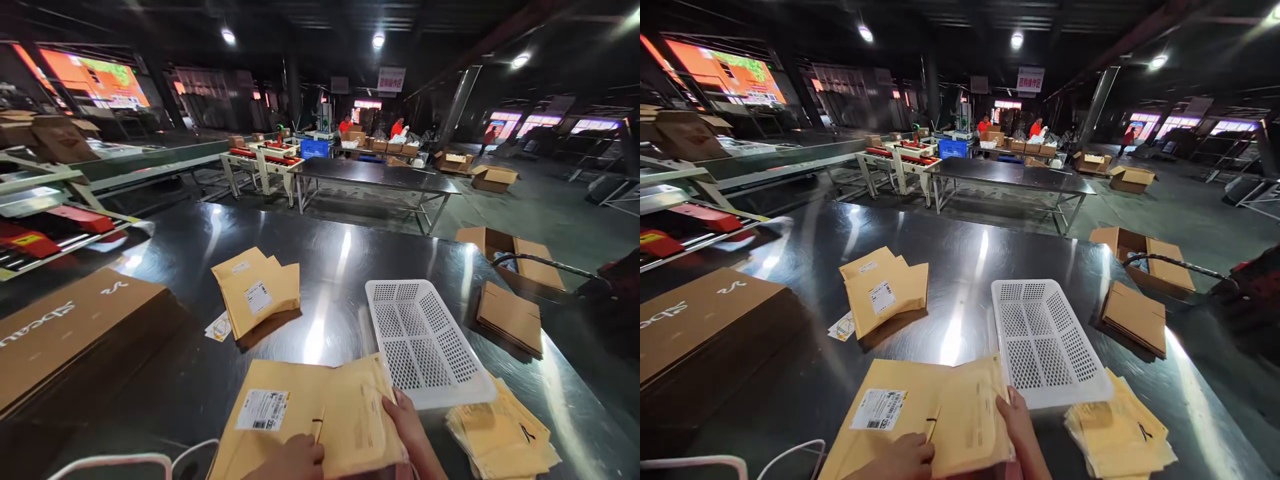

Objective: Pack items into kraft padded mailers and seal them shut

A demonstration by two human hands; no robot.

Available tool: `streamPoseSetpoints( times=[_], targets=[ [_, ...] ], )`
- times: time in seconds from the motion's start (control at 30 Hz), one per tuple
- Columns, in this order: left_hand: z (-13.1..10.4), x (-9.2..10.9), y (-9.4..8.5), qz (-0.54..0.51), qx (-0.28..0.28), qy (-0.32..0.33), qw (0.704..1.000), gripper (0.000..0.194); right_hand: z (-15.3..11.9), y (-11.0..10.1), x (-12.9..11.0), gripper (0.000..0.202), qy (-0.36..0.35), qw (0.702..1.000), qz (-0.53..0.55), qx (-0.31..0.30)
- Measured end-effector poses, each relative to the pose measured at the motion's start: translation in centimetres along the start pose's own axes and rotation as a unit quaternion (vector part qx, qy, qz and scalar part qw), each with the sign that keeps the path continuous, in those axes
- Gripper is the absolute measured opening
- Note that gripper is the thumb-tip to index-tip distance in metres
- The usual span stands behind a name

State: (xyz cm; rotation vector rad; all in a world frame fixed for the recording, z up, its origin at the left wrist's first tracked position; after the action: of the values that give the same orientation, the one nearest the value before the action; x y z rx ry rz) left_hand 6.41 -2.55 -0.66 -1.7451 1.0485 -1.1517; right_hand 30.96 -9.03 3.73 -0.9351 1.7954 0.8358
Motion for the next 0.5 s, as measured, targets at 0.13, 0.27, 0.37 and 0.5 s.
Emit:
streamPoseSetpoints(
  times=[0.13, 0.27, 0.37, 0.5],
  targets=[
    [0.7, 1.0, -3.6, 0.025, -0.012, -0.028, 0.999, 0.02, -1.4, 0.9, 1.1, 0.055, -0.036, 0.998, -0.022, 0.051],
    [1.3, 0.8, -5.7, 0.012, -0.02, -0.02, 1.0, 0.018, -2.1, 1.5, 1.1, 0.056, -0.036, 0.999, -0.008, -0.018],
    [1.7, -0.1, -6.9, -0.062, -0.026, -0.054, 0.996, 0.017, -2.2, 1.1, 1.3, 0.059, -0.026, 1.0, 0.006, -0.006],
    [2.9, 0.9, -9.0, -0.154, -0.009, -0.131, 0.979, 0.028, -2.4, 3.5, 2.2, 0.055, -0.024, 0.999, 0.001, -0.045]
  ],
)
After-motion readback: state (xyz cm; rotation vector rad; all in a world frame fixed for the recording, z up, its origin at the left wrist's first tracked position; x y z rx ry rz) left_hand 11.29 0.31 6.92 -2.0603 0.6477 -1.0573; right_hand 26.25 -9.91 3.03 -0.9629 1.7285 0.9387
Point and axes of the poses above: each hand's wrist, its own z-axis towards the middle knuckle, its own y-axis out of the palm, x = y × z, the point moved 3 cm from there along z, towards the middle knuckle, and after that the axes turned 10 degrees about z, right-handed, at the moved point
